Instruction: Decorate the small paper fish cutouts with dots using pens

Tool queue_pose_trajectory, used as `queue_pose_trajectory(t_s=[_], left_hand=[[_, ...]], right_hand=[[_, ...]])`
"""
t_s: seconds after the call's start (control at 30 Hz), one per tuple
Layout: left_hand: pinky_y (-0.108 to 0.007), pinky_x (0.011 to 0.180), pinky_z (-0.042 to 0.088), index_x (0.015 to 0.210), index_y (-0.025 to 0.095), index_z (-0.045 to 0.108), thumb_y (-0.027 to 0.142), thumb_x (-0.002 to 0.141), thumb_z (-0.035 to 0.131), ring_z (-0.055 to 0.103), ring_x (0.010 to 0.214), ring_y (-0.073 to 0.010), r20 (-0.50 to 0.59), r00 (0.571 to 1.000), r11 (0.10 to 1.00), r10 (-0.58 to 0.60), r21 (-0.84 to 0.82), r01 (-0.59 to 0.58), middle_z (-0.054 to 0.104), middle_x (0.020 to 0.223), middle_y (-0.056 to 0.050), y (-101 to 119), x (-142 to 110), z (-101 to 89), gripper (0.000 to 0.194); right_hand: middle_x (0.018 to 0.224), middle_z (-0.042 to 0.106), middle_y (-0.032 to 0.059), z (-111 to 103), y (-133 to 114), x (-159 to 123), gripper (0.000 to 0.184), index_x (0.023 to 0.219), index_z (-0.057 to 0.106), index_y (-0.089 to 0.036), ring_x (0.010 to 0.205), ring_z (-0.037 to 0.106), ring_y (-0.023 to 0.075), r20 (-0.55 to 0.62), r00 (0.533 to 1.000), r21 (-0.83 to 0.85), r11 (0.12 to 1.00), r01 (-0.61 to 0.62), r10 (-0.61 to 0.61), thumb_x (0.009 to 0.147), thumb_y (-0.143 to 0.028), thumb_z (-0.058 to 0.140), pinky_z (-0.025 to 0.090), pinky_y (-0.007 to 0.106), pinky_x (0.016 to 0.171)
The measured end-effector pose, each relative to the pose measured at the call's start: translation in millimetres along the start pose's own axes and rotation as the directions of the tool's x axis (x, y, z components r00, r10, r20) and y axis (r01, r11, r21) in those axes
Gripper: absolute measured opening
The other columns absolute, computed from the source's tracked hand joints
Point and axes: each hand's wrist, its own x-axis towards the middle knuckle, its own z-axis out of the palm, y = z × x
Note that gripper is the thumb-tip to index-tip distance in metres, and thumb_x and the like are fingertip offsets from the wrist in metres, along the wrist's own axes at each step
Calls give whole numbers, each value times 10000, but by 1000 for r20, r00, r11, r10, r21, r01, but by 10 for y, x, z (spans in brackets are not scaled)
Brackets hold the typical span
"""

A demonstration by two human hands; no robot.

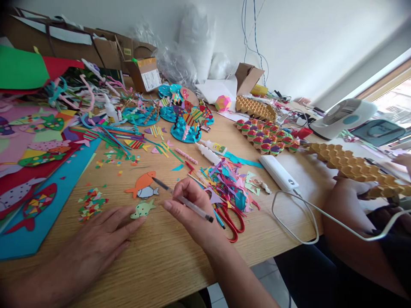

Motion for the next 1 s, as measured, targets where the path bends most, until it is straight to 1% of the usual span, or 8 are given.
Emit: queue_pose_trajectory(t_s=[0.1, 0.17, 0.27, 0.37, 0.5, 0.63, 0.83, 1.0], left_hand=[[-399, 816, 477, 1162, 273, 573, 128, 807, 403, 547, 1043, -262, -24, 1000, 1000, -5, 4, 5, 576, 1217, -53, 7, -2, -10, 420], [-410, 805, 483, 1157, 256, 579, 128, 805, 406, 545, 1047, -276, -33, 999, 1000, 4, 13, -3, 570, 1222, -75, 11, -3, -6, 412], [-408, 795, 493, 1161, 251, 580, 117, 790, 430, 542, 1047, -278, -29, 1000, 1000, 6, 24, -5, 561, 1222, -97, 9, 1, 6, 422], [-401, 805, 492, 1170, 271, 573, 110, 796, 429, 545, 1025, -259, -19, 1000, 1000, -10, -2, 10, 553, 1224, -85, 6, 10, 21, 431], [-419, 835, 482, 1145, 263, 585, 104, 819, 400, 538, 1018, -252, -66, 997, 999, -35, -32, 33, 547, 1217, -77, 15, 23, 38, 407], [-417, 778, 509, 1121, 234, 600, 54, 798, 382, 544, 982, -259, -102, 995, 1000, 4, -5, -4, 557, 1183, -102, 20, 27, 45, 429], [-375, 785, 510, 1125, 237, 588, 41, 766, 416, 541, 976, -238, -112, 994, 1000, 12, 16, -10, 576, 1141, -76, 4, 37, 27, 443], [-379, 761, 514, 1118, 244, 585, 50, 760, 442, 548, 946, -239, -131, 991, 1000, 24, 21, -21, 583, 1133, -68, -6, 42, 22, 432]], right_hand=[[548, 372, -84, 54, -4, -1, 181, 747, 454, -215, 473, 300, 75, -68, 998, -122, 992, -16, 7, 807, -295, 605, 237, 195, 428], [535, 413, -84, 78, -24, 1, 86, 843, 489, -215, 471, 352, 84, 7, 1000, -219, 975, -26, 28, 837, -288, 534, 280, 204, 452], [641, 585, -28, 92, -26, 7, 131, 924, 538, -195, 604, 518, 121, 148, 987, -379, 925, -8, 70, 848, -254, 450, 390, 247, 589], [771, 645, 15, 98, 55, 11, 158, 910, 557, -184, 715, 572, 144, 178, 980, -414, 910, -8, 89, 833, -252, 437, 421, 268, 652], [641, 557, -32, 130, 220, 17, 85, 779, 520, -193, 557, 477, 100, 113, 990, -401, 916, -35, 87, 773, -277, 532, 360, 205, 505], [557, 444, -64, 181, 304, 12, 37, 708, 480, -198, 475, 382, 76, 48, 997, -445, 895, -32, 59, 730, -195, 509, 295, 187, 445], [551, 486, -58, 202, 353, -16, 78, 775, 534, -195, 459, 407, 79, 107, 993, -563, 819, 108, -57, 745, -153, 475, 310, 193, 451], [536, 476, -67, 221, 381, -10, 54, 757, 524, -200, 433, 398, 73, 121, 989, -586, 798, 141, -86, 757, -159, 489, 312, 188, 444]])
